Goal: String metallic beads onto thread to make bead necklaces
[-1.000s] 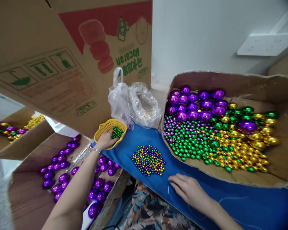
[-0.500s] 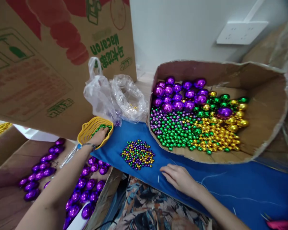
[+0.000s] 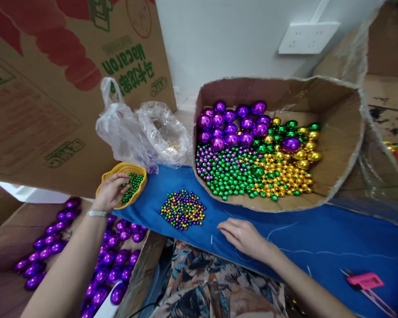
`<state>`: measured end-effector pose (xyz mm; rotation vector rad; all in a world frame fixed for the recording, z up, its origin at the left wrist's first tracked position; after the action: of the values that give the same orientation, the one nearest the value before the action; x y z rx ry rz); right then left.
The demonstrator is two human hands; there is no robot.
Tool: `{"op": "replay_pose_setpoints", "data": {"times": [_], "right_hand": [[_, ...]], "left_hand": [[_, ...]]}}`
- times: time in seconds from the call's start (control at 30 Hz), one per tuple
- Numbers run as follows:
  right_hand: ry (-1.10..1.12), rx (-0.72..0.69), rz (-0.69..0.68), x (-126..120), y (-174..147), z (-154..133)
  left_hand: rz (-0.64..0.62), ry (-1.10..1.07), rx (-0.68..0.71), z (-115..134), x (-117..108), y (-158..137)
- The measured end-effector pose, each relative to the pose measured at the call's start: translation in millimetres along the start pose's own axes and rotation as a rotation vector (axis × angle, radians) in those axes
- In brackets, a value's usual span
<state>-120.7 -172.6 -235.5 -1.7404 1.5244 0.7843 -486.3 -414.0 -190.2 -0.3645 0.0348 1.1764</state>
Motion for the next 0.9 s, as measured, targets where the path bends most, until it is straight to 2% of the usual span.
{"op": "replay_pose_setpoints", "data": {"times": [0.1,0.17,0.27,0.37,0.47,0.7,0.8,0.9], "right_hand": [[0.008,0.010,0.009,-1.5,-1.6,0.2],[0.014,0.016,0.005,-1.3,-2.5,0.0],[0.015,0.016,-0.001,-0.2,-4.6,0.4],[0.009,0.029,-0.003,0.5,-8.9,1.9],[-0.005,0.071,0.010,-1.3,-15.0,3.6],[-0.188,0.292,0.030,-7.5,-24.4,19.6],[-0.278,0.358,0.030,4.3,-33.8,31.9],[-0.292,0.420,0.085,21.1,-45.2,54.2]], "left_hand": [[-0.151,-0.051,0.003,10.0,37.9,-34.6],[-0.356,-0.028,0.028,5.5,75.8,-59.0],[-0.498,0.056,0.023,-17.0,127.8,-87.1],[-0.584,0.191,0.060,-41.0,161.9,-101.7],[-0.621,0.342,0.178,-51.0,174.6,-108.5],[-0.672,0.619,0.469,-45.2,177.5,-116.1],[-0.636,0.779,0.617,-43.6,181.0,-127.0],[-0.576,0.845,0.626,-45.2,182.1,-135.3]]}}
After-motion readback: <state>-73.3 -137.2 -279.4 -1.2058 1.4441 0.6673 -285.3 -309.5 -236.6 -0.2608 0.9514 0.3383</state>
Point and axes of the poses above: each hand's wrist, its own y-axis towards the middle knuckle, its own x-axis out of the palm, z = x × y, the point moved 3 cm from there along y, towards the middle knuckle, and after that the axes turned 6 degrees about -z, right-handed, at the moved point
